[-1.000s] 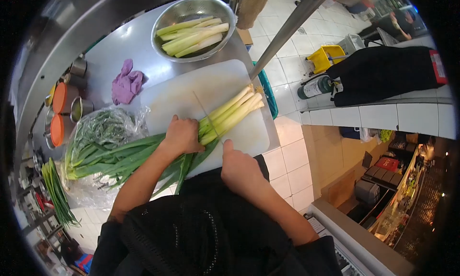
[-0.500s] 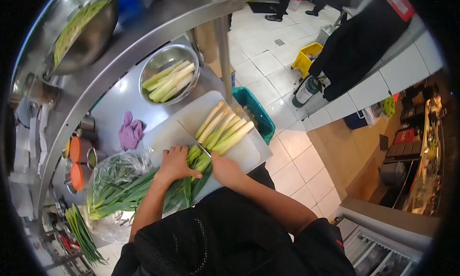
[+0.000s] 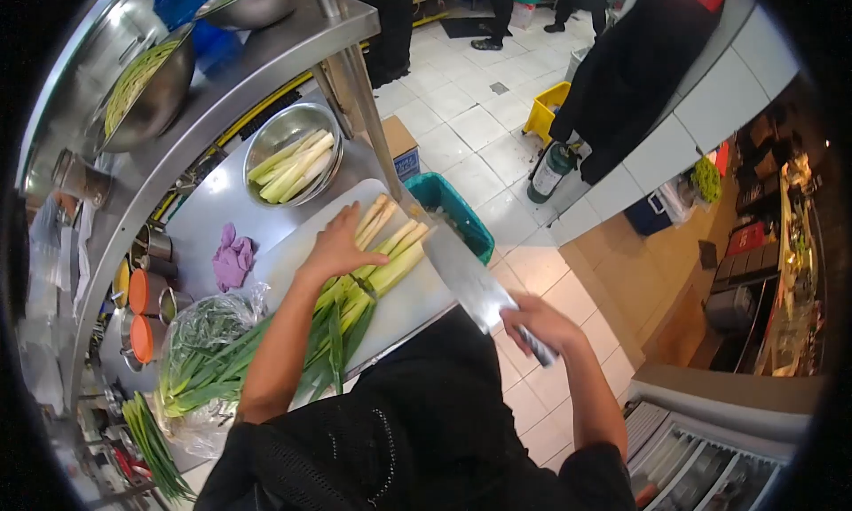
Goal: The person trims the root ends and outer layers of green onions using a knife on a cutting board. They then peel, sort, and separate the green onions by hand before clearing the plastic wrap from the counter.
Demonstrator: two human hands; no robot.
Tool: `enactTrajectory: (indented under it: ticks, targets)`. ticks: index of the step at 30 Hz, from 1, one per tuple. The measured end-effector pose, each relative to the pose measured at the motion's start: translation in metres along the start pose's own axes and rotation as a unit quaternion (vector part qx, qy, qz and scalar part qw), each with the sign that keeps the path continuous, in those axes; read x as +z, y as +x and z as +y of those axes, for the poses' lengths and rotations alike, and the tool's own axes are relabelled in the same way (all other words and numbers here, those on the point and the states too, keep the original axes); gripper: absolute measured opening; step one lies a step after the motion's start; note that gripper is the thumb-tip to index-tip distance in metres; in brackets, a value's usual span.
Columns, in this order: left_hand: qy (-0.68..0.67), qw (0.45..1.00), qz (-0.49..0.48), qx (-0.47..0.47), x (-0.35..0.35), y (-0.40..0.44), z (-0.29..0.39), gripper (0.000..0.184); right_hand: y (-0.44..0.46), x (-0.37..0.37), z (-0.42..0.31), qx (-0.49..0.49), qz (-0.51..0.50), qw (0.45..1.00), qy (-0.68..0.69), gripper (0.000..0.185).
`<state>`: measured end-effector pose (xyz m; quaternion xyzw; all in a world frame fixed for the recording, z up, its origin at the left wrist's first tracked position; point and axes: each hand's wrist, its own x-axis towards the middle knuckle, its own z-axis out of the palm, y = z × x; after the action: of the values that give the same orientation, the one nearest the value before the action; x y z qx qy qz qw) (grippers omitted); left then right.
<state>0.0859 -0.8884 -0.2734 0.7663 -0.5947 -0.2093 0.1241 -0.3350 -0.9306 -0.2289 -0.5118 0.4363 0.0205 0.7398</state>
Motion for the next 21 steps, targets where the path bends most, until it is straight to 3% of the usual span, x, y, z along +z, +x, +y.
enactTrajectory:
  ticks: [1, 4, 8, 10, 18, 21]
  targets:
    - [0.042, 0.997, -0.046, -0.034, 0.008, 0.007, 0.008, 0.13, -0.007, -0.007, 0.025, 0.019, -0.013, 0.999, 0.035, 0.016]
    - [0.019, 0.997, -0.056, -0.057, 0.034, 0.019, 0.013, 0.137, -0.01, -0.007, 0.088, 0.065, -0.043, 0.992, 0.095, 0.017]
    - [-0.038, 0.994, -0.054, -0.089, 0.033, 0.014, 0.04, 0.135, 0.03, 0.033, 0.063, 0.074, -0.066, 0.993, 0.07, 0.018]
    - [0.021, 0.995, -0.088, -0.048, 0.036, 0.002, 0.049, 0.13, 0.078, 0.042, 0.066, 0.011, -0.113, 0.989, 0.097, 0.018]
    - [0.058, 0.998, 0.014, 0.004, 0.053, -0.01, 0.034, 0.117, 0.12, 0.05, 0.035, -0.024, -0.153, 0.985, 0.073, 0.014]
    - [0.05, 0.997, 0.058, 0.005, 0.009, -0.022, 0.042, 0.115, 0.108, 0.058, -0.01, -0.042, -0.168, 0.983, 0.061, 0.017]
